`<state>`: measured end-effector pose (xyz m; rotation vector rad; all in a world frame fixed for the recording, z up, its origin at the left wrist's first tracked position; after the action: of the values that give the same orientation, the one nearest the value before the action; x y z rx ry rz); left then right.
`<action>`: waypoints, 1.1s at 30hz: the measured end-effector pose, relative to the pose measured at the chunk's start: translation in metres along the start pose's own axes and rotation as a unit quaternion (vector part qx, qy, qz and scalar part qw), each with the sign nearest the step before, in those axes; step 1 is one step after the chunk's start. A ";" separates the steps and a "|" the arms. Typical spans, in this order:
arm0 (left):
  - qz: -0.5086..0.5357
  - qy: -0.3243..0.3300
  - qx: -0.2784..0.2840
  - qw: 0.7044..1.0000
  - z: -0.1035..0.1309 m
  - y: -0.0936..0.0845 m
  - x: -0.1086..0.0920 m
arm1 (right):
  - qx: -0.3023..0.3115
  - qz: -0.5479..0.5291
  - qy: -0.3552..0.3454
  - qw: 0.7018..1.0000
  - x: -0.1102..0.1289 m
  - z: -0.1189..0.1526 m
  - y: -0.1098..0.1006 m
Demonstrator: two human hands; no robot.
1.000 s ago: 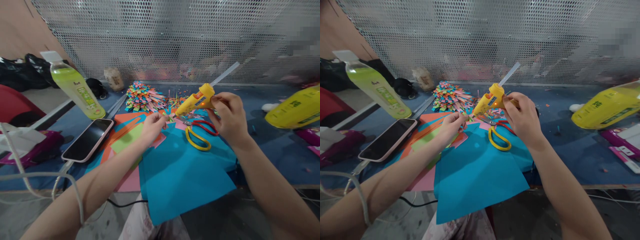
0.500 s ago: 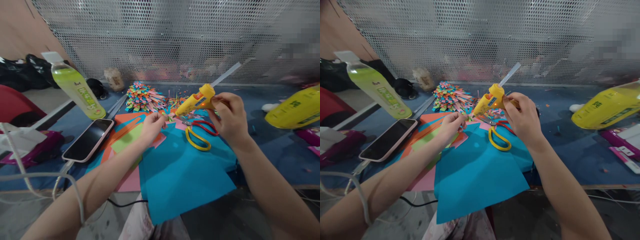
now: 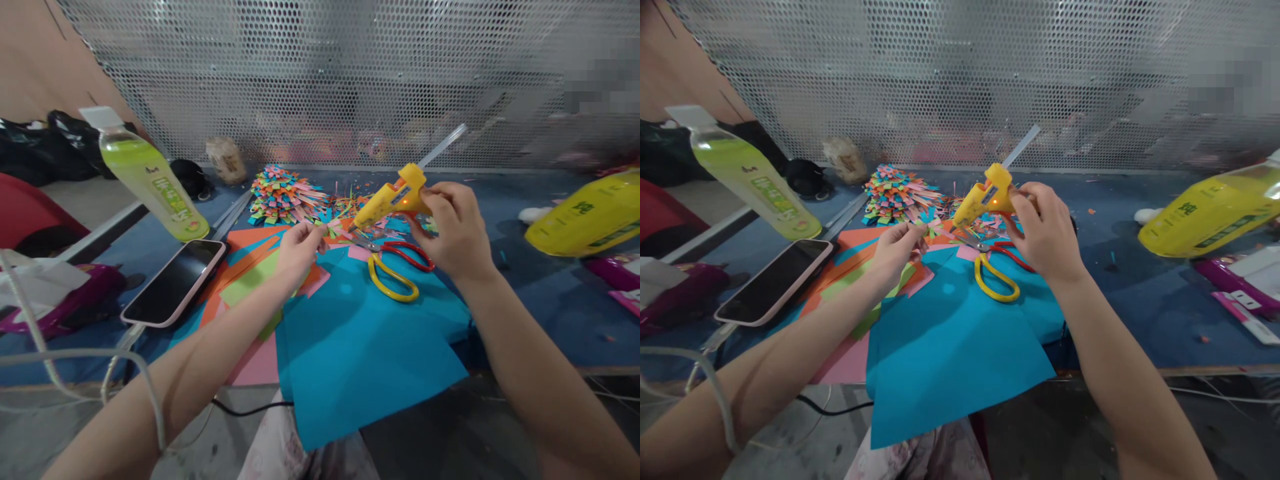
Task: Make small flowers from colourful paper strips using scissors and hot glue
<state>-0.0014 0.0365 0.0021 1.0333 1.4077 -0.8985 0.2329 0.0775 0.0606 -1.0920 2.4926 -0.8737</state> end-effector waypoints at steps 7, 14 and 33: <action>0.095 -0.034 0.043 0.994 0.001 0.006 0.003 | 0.076 0.125 0.273 0.951 -0.079 0.027 0.046; 0.121 -0.046 0.123 0.984 0.008 0.015 0.001 | 0.124 0.141 0.314 0.931 -0.090 0.038 0.056; -0.023 0.045 0.146 0.988 0.016 0.021 -0.008 | 0.229 -0.292 -0.089 0.924 0.033 0.003 0.027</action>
<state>0.0240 0.0277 0.0093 1.2790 1.4062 -1.1278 0.1961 0.0663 0.0407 -1.6617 1.6888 -1.3518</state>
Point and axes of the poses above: each hand's wrist, its own z-axis away from the middle knuckle, its own y-axis out of the palm, x = y × z, the point moved 4 cm from there along -z, towards the middle knuckle
